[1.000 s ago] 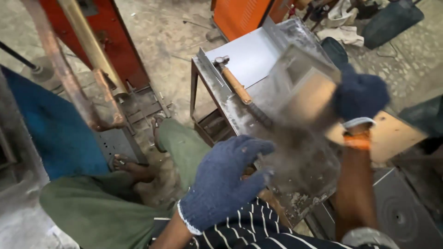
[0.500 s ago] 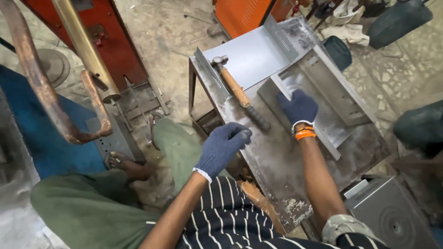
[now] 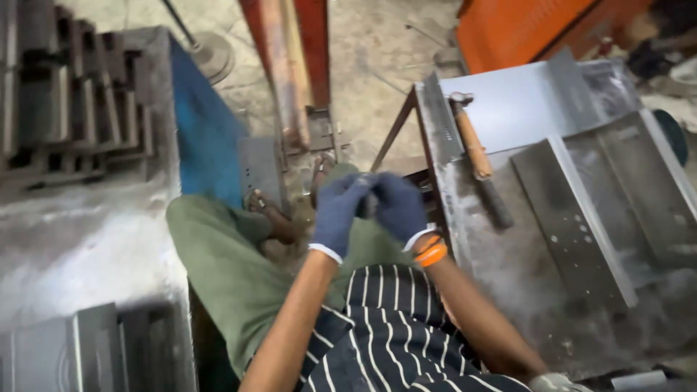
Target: Spot welding metal enclosure panels using a stationary industrial welding machine.
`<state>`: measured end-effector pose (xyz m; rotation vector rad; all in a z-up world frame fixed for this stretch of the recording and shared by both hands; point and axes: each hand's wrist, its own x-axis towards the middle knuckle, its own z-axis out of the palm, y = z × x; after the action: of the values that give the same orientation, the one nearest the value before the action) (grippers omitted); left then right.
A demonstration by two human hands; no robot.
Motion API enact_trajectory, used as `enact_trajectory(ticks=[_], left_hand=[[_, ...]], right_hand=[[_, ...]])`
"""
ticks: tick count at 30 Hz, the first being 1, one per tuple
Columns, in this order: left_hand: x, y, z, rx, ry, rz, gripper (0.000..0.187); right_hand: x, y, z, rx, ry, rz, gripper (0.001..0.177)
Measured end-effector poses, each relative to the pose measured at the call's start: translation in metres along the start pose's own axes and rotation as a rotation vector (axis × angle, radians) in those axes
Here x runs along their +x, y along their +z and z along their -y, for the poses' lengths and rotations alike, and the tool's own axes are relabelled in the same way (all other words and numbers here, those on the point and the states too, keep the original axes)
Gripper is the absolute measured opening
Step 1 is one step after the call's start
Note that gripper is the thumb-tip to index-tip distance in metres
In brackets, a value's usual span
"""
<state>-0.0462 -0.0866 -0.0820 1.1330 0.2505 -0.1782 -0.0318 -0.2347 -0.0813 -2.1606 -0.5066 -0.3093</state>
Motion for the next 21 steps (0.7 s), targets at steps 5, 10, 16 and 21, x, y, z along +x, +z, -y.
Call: enact_trajectory(ticks=[5, 10, 16, 21], left_hand=[[-0.064, -0.118, -0.031, -0.045, 0.289, -0.283, 0.014], [-0.172, -0.210, -0.064, 0.130, 0.359, -0.845, 0.018], [-0.284, -0.271, -0.089, 0.102, 0.371, -0.809, 0.023], [-0.392, -0.340, -0.099, 0.066, 0.395, -0.808, 0.028]], right_hand=[[-0.010, 0.078, 0.084, 0.111, -0.110, 0.250, 0.035], [-0.028, 0.092, 0.146, 0.303, -0.205, 0.520, 0.009], [-0.037, 0.100, 0.158, 0.290, -0.283, 0.797, 0.008], [-0.034, 0.112, 0.152, 0.395, -0.366, 0.652, 0.008]])
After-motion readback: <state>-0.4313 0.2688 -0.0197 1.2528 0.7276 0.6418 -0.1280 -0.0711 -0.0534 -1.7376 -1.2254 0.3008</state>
